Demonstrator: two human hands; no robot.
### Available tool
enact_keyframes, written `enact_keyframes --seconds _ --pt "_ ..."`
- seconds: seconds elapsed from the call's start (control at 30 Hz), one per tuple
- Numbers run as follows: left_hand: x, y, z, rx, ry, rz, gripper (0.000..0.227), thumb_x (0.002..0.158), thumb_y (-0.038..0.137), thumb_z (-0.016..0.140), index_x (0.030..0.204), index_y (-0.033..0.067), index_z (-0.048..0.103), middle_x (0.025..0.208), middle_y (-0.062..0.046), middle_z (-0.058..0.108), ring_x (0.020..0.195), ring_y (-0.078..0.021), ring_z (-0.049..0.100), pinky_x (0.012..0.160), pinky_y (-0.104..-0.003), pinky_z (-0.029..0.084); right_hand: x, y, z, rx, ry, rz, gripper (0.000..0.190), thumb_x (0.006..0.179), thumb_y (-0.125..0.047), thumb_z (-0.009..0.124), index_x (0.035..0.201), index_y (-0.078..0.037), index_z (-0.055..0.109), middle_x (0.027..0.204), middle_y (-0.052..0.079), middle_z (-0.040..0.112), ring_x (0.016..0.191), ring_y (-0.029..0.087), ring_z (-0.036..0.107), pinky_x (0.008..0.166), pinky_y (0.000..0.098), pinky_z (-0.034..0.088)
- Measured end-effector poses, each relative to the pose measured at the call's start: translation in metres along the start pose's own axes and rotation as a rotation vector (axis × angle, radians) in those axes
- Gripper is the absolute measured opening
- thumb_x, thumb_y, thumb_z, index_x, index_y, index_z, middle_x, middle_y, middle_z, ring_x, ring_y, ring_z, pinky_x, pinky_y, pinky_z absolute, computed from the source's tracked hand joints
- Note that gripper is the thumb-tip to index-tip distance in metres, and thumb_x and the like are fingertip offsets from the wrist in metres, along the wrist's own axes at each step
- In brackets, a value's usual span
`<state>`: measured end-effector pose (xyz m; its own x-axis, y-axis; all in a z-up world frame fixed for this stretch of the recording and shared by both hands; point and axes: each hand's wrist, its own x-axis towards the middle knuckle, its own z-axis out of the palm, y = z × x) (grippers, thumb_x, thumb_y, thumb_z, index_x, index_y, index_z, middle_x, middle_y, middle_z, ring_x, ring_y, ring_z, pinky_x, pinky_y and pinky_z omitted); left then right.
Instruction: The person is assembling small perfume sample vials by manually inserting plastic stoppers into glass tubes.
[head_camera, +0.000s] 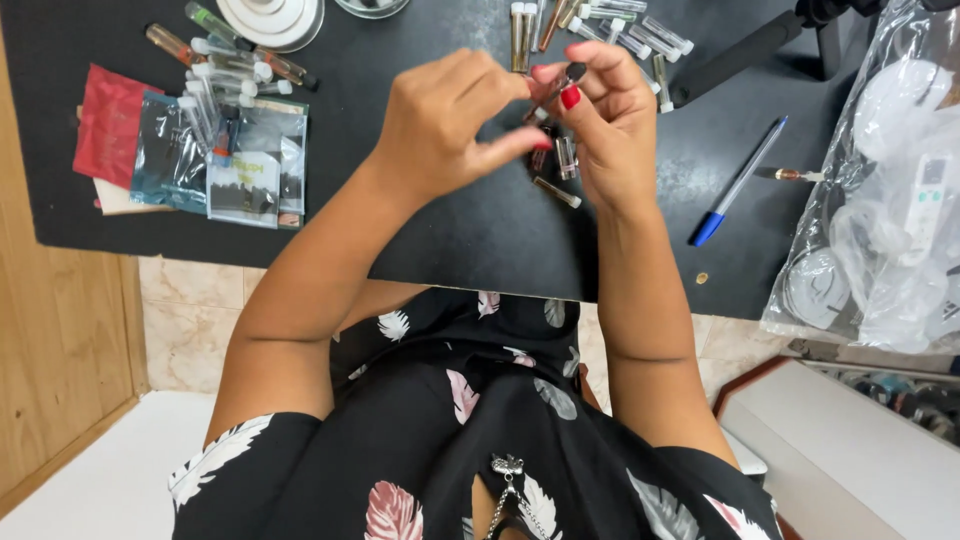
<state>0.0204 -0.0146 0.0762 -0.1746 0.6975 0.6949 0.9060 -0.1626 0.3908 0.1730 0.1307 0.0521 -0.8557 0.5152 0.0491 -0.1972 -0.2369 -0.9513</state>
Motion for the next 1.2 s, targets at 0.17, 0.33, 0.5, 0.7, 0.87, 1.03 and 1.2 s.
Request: enact_keyframes --seconds 0.17,0.33,0.5,0.7,0.87,1.03,1.2 --pt "-0.002 0.006 -0.002 -0.066 0.019 0.016 0.021 0.102 0.012 0.083 0.106 0.0046 0.064 0.091 -0.006 0.068 0.074 -0.0228 0.066 0.063 -0.034 0.051 -0.004 -0.004 0.003 0.014 0.044 -0.053 0.014 0.106 -0.011 0.068 0.116 -0.012 0.06 0.113 0.012 0.074 0.115 0.022 0.073 0.108 0.0412 0.061" --pt "-0.004 0.004 -0.011 -0.549 0.064 -0.239 0.017 0.098 0.005 0.081 0.108 -0.0013 0.07 0.086 -0.013 0.071 0.073 -0.021 0.066 0.066 -0.029 0.057 -0.014 -0.008 -0.003 -0.255 0.059 -0.219 0.023 0.101 -0.023 0.074 0.11 -0.004 0.065 0.111 0.018 0.074 0.104 0.024 0.076 0.091 0.0321 0.064" --pt "-0.002 0.002 -0.017 -0.569 0.053 -0.249 0.018 0.1 0.013 0.078 0.106 -0.0021 0.071 0.083 -0.011 0.071 0.07 -0.0192 0.065 0.064 -0.028 0.055 -0.02 -0.005 -0.003 -0.402 0.05 -0.369 0.017 0.1 -0.009 0.074 0.113 -0.004 0.064 0.106 0.018 0.072 0.106 0.033 0.075 0.098 0.0435 0.063" --pt "0.001 0.005 -0.02 -0.571 0.033 -0.246 0.017 0.097 0.01 0.082 0.104 -0.002 0.072 0.085 -0.011 0.072 0.068 -0.0194 0.065 0.063 -0.027 0.055 -0.017 -0.008 0.001 -0.493 0.041 -0.469 0.009 0.102 -0.009 0.07 0.106 -0.002 0.066 0.1 0.019 0.072 0.098 0.033 0.075 0.094 0.0451 0.063" --pt "0.002 0.008 -0.025 -0.758 0.026 -0.352 0.021 0.095 0.002 0.083 0.109 -0.0027 0.069 0.093 -0.016 0.075 0.079 -0.0219 0.074 0.073 -0.028 0.064 -0.02 -0.004 -0.002 -0.52 0.072 -0.45 0.014 0.102 -0.015 0.071 0.106 -0.002 0.067 0.1 0.017 0.073 0.095 0.033 0.075 0.099 0.0445 0.06" --pt "0.002 0.006 -0.027 -0.747 0.022 -0.323 0.018 0.096 -0.002 0.08 0.111 -0.0039 0.069 0.093 -0.017 0.075 0.081 -0.0227 0.076 0.076 -0.029 0.065 -0.021 -0.001 -0.003 -0.535 0.09 -0.428 0.024 0.102 -0.024 0.071 0.105 -0.001 0.068 0.093 0.014 0.071 0.091 0.031 0.07 0.092 0.0426 0.058" --pt "0.002 0.006 -0.027 -0.752 0.018 -0.33 0.017 0.097 -0.003 0.08 0.11 -0.005 0.069 0.091 -0.016 0.074 0.079 -0.0216 0.073 0.075 -0.029 0.064 -0.022 0.001 -0.006 -0.554 0.091 -0.428 0.033 0.101 -0.034 0.07 0.103 -0.001 0.068 0.091 0.012 0.07 0.087 0.03 0.069 0.09 0.0426 0.057"
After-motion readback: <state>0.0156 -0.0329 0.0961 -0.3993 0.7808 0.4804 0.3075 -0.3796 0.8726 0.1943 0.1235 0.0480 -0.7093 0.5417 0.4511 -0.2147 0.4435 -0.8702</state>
